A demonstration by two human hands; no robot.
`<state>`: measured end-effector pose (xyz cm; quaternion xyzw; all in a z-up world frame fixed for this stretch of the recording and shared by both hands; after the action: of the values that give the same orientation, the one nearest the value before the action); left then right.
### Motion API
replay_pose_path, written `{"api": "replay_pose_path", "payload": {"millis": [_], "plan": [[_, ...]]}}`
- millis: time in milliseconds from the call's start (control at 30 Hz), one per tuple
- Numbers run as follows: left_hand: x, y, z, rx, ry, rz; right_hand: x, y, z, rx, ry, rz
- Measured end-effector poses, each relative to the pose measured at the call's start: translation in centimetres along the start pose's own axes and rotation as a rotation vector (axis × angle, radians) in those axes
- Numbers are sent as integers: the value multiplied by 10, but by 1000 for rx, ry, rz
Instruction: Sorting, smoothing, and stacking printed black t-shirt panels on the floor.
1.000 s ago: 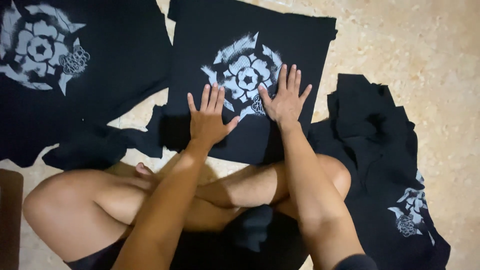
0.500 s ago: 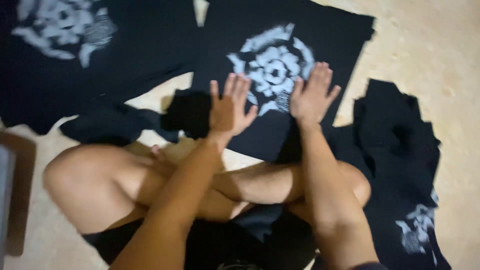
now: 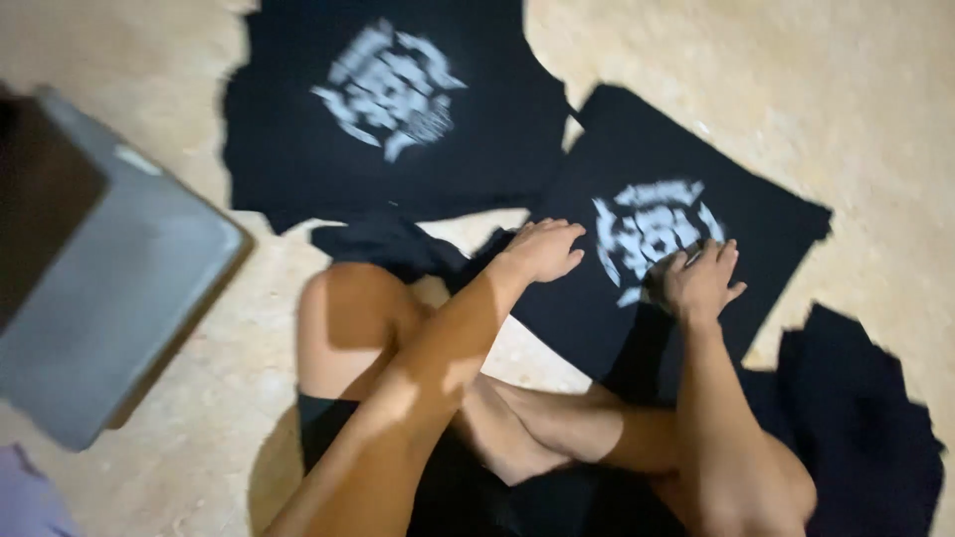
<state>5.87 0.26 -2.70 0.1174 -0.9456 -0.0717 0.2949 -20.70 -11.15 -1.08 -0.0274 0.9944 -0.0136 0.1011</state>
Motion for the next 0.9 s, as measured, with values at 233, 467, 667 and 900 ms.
{"api": "replay_pose_path", "payload": {"millis": [233, 467, 667, 900], "plan": [[-140, 24, -134, -9, -286, -226, -228, 85, -4, 14, -330, -436], [-156, 108, -154, -337, -417, -439, -348, 201, 45, -340, -263, -674], [-172, 80, -120, -326, -377, -431, -353, 190, 51, -312, -381, -581], [-47, 94, -233, 242, 351, -96, -263, 78, -46, -182, -838, -238]]}}
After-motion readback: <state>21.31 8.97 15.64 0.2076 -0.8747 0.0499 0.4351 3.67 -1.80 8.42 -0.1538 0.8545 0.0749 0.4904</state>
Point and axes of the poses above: each hand's wrist, its own y-axis away from the middle knuckle, its own z-axis out of the palm, x = y × z, the point moved 8 cm from there along -y, towards the middle knuckle, and after that the axes turned 13 degrees about x, right-handed, at the moved point
